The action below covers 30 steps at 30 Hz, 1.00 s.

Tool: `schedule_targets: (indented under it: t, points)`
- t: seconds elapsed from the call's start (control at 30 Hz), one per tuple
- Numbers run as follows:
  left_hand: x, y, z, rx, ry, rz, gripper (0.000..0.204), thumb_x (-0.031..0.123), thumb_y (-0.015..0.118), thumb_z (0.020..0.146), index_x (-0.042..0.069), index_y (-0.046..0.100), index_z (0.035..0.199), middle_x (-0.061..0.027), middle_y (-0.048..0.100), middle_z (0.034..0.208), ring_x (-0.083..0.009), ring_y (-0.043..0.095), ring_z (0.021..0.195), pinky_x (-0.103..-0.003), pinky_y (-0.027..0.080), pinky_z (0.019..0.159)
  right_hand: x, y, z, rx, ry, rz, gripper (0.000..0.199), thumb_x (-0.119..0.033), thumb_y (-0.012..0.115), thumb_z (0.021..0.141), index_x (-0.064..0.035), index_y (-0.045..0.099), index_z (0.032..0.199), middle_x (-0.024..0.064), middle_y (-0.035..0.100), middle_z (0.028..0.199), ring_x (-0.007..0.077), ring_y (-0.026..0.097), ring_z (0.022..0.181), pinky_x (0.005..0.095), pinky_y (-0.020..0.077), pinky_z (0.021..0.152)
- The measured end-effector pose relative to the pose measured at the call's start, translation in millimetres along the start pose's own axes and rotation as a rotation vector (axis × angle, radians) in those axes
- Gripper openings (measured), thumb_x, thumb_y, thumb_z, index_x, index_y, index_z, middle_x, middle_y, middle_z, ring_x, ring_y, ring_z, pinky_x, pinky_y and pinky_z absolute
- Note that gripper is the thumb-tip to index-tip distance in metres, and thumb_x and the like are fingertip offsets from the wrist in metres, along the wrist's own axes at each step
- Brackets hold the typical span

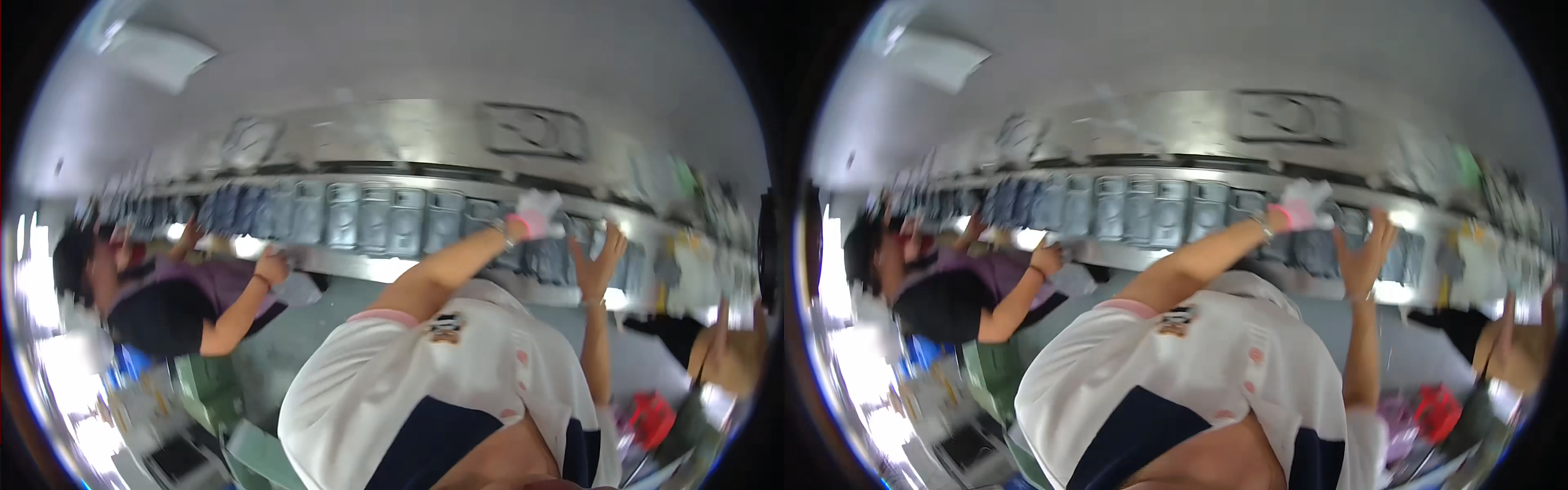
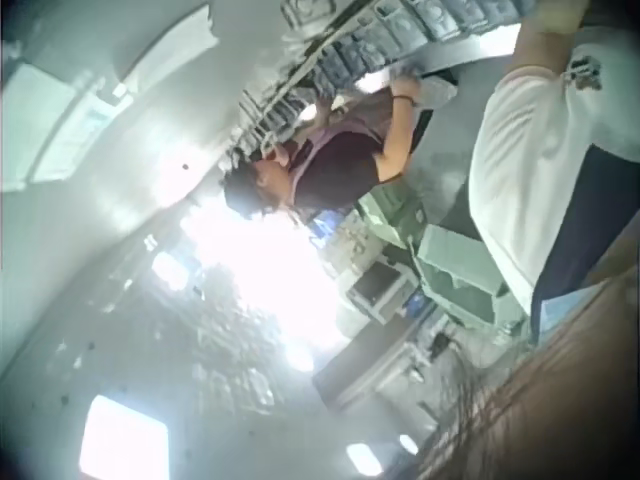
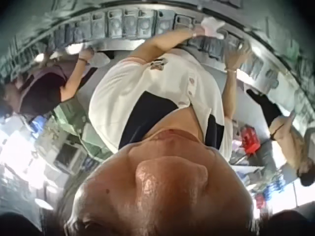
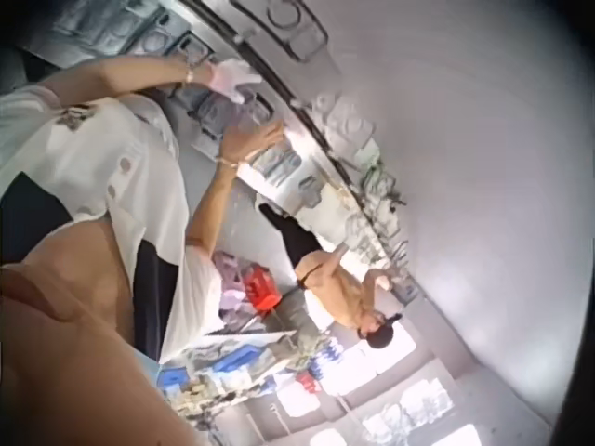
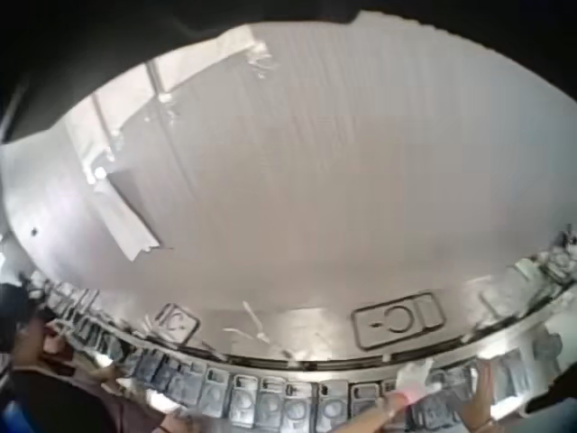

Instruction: The person repeatedly removes phone cases from a conveyor line and stacks them together by hand.

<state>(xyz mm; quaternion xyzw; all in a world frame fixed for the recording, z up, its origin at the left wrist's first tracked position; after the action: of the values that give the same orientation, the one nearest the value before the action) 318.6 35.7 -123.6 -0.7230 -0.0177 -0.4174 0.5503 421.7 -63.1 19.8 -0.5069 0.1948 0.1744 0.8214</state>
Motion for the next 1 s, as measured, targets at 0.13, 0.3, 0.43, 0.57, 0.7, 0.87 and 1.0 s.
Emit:
schedule_targets:
  t: [0.13,0.3,0.43,0.57,0.7,0.87,1.0]
  points:
    - [12,3,-4,0.086,0.004,0.091,0.054,0.048,0.074,0.056,0.009,0.067,0.092,-0.0153,0.064,0.094,-0.0375,0.057,0.094,-0.049,0.047,0.078,47,104,-97,-0.226,0.175,-0.259,0.117,-0.048,0.084,0.058,0.0054,0.024,0.144,0.0264,0.035,0.142,0.0420,0.034,0.130,0.0499,0.0271,0.107]
    - [-19,-60,-77,0.344,0.141,-0.083,0.035,0.036,0.070,0.054,0.010,0.066,0.078,-0.0156,0.064,0.078,-0.0363,0.059,0.072,-0.049,0.047,0.064,-3,131,-72,-0.352,0.116,-0.112,0.101,-0.031,0.083,0.055,0.0004,0.036,0.139,0.0235,0.047,0.132,0.0405,0.044,0.124,0.0467,0.0347,0.106]
    - [-102,-123,-159,0.434,-0.067,-0.790,0.030,0.016,0.074,0.073,0.000,0.064,0.096,-0.0086,0.065,0.089,-0.0188,0.064,0.086,-0.035,0.052,0.078,43,137,-86,-0.341,0.078,-0.107,0.097,-0.022,0.078,0.055,-0.0001,0.034,0.139,0.0262,0.043,0.134,0.0422,0.041,0.125,0.0482,0.0339,0.106]
    - [-213,-284,-316,1.395,-0.370,-0.504,0.083,0.021,0.080,0.066,0.001,0.039,0.136,-0.0159,0.055,0.124,-0.0266,0.056,0.112,-0.037,0.046,0.096,-55,161,-62,-0.557,-0.070,0.235,0.107,-0.019,0.080,0.054,-0.0004,0.024,0.143,0.0236,0.036,0.139,0.0368,0.041,0.125,0.0470,0.0357,0.105]
    - [-234,-354,-359,1.650,-0.533,-0.072,0.103,0.024,0.082,0.065,0.002,0.022,0.146,-0.0208,0.044,0.138,-0.0319,0.046,0.126,-0.038,0.037,0.106,-167,161,-51,-0.756,-0.181,0.682,0.117,-0.016,0.082,0.052,-0.0008,0.014,0.146,0.0209,0.029,0.144,0.0314,0.041,0.125,0.0459,0.0374,0.103]
    - [-253,-356,-279,1.387,-0.084,-0.968,0.066,0.012,0.063,0.083,0.004,0.031,0.141,-0.0126,0.053,0.106,-0.0219,0.054,0.088,-0.032,0.046,0.075,-283,120,-7,-0.726,-0.044,1.263,0.119,-0.024,0.087,0.056,0.0016,0.016,0.148,0.0136,0.029,0.147,0.0256,0.044,0.123,0.0394,0.0355,0.102]
    - [-242,-357,-272,1.181,-0.094,-0.974,0.064,0.009,0.063,0.086,0.001,0.030,0.141,-0.0098,0.055,0.106,-0.0173,0.055,0.090,-0.031,0.048,0.078,-318,97,43,-0.680,0.028,1.349,0.090,-0.028,0.080,0.062,0.0004,0.039,0.137,0.0095,0.049,0.130,0.0234,0.047,0.122,0.0364,0.0322,0.107]
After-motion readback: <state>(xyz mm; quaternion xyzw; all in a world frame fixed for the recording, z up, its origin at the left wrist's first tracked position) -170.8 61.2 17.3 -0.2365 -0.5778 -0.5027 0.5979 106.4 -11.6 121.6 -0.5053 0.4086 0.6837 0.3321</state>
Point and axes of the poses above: each hand's wrist, its own z-axis towards the middle knuckle, its own y-axis out of the palm, x = y × z, the point moved 10 cm from there along z, towards the middle knuckle
